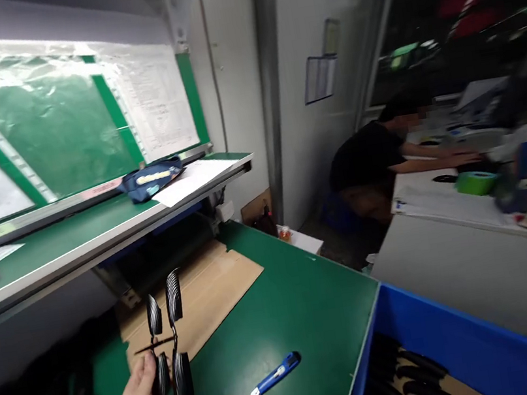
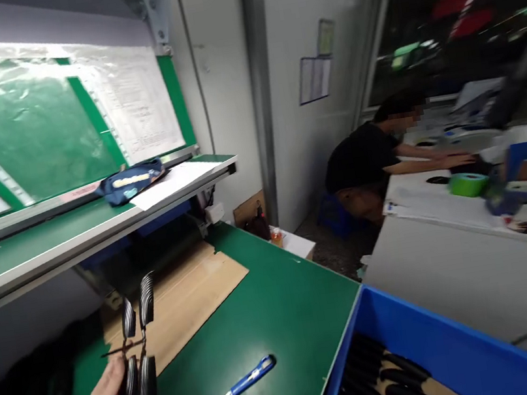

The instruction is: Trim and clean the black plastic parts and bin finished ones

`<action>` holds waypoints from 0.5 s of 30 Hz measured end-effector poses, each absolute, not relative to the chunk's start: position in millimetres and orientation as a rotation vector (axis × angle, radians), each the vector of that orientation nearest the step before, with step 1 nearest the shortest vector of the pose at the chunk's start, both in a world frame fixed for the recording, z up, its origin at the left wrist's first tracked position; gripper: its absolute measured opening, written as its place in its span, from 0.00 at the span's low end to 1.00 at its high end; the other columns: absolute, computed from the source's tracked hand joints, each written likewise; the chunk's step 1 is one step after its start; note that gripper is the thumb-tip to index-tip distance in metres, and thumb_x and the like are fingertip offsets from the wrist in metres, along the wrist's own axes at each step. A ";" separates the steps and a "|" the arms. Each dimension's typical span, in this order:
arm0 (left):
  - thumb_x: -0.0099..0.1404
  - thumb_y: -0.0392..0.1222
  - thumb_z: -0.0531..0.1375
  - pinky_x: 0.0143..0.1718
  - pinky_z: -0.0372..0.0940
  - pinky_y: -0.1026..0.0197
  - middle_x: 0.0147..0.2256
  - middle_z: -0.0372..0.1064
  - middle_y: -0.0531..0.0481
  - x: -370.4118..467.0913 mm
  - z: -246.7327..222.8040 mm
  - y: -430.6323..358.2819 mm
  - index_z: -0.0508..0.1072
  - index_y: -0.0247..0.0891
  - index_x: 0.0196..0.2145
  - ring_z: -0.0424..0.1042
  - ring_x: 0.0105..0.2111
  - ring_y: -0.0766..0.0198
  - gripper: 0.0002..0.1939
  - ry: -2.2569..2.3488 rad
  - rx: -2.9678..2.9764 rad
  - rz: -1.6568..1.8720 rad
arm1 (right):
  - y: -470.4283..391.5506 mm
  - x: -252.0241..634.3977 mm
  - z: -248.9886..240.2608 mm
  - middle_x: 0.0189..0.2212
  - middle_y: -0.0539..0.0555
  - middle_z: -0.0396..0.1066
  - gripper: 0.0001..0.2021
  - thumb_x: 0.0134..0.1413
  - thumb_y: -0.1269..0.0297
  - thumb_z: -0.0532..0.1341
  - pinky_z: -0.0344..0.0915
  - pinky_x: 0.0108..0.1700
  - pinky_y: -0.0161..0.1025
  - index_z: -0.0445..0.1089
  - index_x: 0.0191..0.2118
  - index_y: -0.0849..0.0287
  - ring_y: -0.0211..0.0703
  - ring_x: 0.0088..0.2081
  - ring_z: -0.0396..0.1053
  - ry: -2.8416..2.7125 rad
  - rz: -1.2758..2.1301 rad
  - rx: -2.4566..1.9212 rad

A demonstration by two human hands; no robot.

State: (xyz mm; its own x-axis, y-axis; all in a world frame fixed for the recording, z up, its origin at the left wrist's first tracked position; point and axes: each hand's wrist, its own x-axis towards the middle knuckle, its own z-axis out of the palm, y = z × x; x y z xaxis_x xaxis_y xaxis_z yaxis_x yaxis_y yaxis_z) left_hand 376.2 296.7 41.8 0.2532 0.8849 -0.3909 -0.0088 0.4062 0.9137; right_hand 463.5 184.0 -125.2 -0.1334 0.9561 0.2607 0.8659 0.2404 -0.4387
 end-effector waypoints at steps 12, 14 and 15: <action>0.66 0.43 0.53 0.31 0.63 0.58 0.12 0.58 0.59 212.4 70.9 192.4 0.56 0.36 0.60 0.64 0.16 0.64 0.26 0.697 0.459 0.609 | 123.3 432.6 21.5 0.45 0.62 0.69 0.23 0.63 0.49 0.50 0.63 0.45 0.45 0.60 0.54 0.61 0.49 0.42 0.70 -0.310 1.626 -0.744; 0.63 0.46 0.56 0.36 0.65 0.57 0.13 0.59 0.58 199.6 67.8 182.2 0.63 0.36 0.55 0.67 0.18 0.63 0.23 0.729 0.522 0.554 | 119.5 426.0 30.8 0.46 0.62 0.68 0.23 0.63 0.49 0.50 0.64 0.43 0.43 0.58 0.55 0.60 0.47 0.42 0.70 -0.360 1.670 -0.710; 0.62 0.48 0.58 0.36 0.65 0.56 0.14 0.60 0.57 194.8 66.7 177.3 0.68 0.37 0.50 0.68 0.18 0.62 0.20 0.737 0.551 0.535 | 118.2 423.0 34.9 0.47 0.62 0.67 0.23 0.64 0.49 0.49 0.64 0.42 0.43 0.57 0.57 0.58 0.47 0.42 0.69 -0.418 1.676 -0.717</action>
State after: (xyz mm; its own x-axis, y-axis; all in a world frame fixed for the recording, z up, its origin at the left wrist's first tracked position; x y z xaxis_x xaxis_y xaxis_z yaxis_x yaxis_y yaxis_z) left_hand 194.8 177.3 66.7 0.6227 0.6244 -0.4716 -0.2550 0.7317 0.6321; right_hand 423.0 118.2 34.9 -0.1049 0.9671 -0.2316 -0.7452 -0.2306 -0.6257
